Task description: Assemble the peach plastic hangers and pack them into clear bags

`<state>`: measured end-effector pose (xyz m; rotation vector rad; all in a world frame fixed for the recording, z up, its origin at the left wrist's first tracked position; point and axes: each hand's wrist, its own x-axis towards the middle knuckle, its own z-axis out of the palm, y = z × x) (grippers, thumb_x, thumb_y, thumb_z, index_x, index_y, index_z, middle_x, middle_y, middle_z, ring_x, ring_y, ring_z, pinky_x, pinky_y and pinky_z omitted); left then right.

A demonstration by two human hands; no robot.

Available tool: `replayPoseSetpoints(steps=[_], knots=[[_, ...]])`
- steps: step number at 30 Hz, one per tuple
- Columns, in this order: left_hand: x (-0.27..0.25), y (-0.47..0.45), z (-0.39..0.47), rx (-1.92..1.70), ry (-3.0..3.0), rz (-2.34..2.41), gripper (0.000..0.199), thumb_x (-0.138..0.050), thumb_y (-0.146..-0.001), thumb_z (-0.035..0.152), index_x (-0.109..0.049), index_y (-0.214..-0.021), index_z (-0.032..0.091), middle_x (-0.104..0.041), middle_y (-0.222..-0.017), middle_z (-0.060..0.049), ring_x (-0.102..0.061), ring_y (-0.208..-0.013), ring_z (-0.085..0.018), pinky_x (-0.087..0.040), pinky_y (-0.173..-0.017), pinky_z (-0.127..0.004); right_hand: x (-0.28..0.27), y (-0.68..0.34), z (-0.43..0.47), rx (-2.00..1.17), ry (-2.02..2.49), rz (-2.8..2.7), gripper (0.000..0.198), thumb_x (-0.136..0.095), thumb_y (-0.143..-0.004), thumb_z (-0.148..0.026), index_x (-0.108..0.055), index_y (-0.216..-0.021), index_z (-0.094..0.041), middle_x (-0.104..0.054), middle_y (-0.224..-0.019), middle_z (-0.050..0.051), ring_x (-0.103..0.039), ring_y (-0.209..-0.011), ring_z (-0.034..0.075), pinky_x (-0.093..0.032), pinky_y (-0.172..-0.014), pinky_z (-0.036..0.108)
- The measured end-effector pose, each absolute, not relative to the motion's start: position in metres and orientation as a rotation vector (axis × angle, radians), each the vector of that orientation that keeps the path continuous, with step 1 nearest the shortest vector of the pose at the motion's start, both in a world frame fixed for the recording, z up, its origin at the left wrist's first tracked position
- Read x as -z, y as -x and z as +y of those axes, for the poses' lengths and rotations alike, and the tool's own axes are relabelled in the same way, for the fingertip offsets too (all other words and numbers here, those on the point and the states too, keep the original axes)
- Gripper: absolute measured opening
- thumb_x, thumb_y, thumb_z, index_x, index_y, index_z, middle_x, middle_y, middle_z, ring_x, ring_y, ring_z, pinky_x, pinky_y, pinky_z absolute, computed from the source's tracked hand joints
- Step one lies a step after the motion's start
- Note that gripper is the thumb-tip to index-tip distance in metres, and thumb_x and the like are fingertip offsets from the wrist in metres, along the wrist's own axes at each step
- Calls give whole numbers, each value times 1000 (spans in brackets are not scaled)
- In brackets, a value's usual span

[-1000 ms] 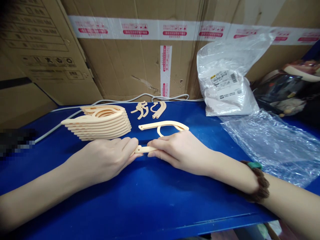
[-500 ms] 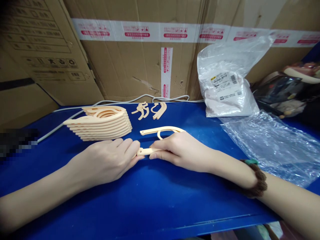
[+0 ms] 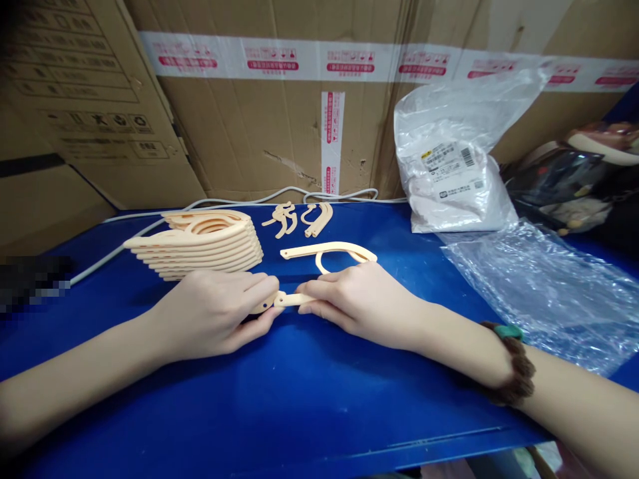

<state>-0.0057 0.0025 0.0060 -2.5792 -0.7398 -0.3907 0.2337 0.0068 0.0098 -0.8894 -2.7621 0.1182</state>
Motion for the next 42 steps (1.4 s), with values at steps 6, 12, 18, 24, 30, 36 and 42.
replayPoseSetpoints(steps=[6, 12, 18, 24, 30, 36, 42], knots=[[-4, 6, 2, 414, 2646, -780, 25, -40, -95, 27, -47, -72, 20, -59, -61, 4, -58, -53, -12, -25, -46, -27, -9, -232, 5, -173, 887, -2752, 34, -41, -102, -36, -69, -111, -21, -75, -105, 7, -70, -84, 18, -48, -71, 27], [-3, 7, 2, 484, 2703, -804, 25, -44, -93, 26, -44, -69, 20, -54, -56, 6, -54, -48, -10, -22, -46, -26, -9, -231, 5, -237, 899, -2752, 32, -41, -102, -36, -69, -105, -20, -74, -102, 7, -70, -85, 18, -48, -73, 26], [-2, 6, 3, 464, 2743, -811, 24, -42, -93, 24, -43, -70, 19, -54, -56, 6, -54, -49, -10, -21, -46, -26, -9, -230, 5, -251, 918, -2751, 32, -41, -102, -35, -69, -106, -20, -74, -102, 7, -70, -84, 18, -48, -72, 27], [-1, 6, 2, 461, 2753, -812, 24, -40, -94, 23, -43, -70, 19, -55, -56, 6, -53, -48, -9, -21, -46, -25, -9, -231, 4, -297, 932, -2734, 30, -43, -101, -35, -69, -106, -20, -74, -102, 6, -70, -86, 18, -49, -75, 27], [-1, 6, 3, 490, 2745, -788, 24, -42, -93, 22, -42, -70, 19, -54, -55, 6, -54, -47, -9, -21, -45, -25, -9, -231, 5, -323, 932, -2743, 30, -42, -102, -34, -68, -105, -20, -74, -102, 6, -70, -86, 17, -48, -75, 27], [0, 6, 4, 501, 2738, -788, 22, -44, -92, 22, -44, -70, 19, -52, -53, 6, -52, -44, -10, -21, -44, -27, -10, -231, 7, -305, 929, -2765, 32, -41, -102, -35, -68, -108, -20, -73, -106, 7, -69, -89, 19, -48, -76, 29], [-2, 6, 3, 462, 2796, -826, 20, -46, -91, 21, -44, -72, 19, -50, -52, 7, -53, -44, -11, -20, -44, -26, -10, -232, 6, -335, 914, -2767, 30, -42, -101, -32, -67, -113, -20, -73, -106, 6, -69, -91, 20, -48, -77, 30]])
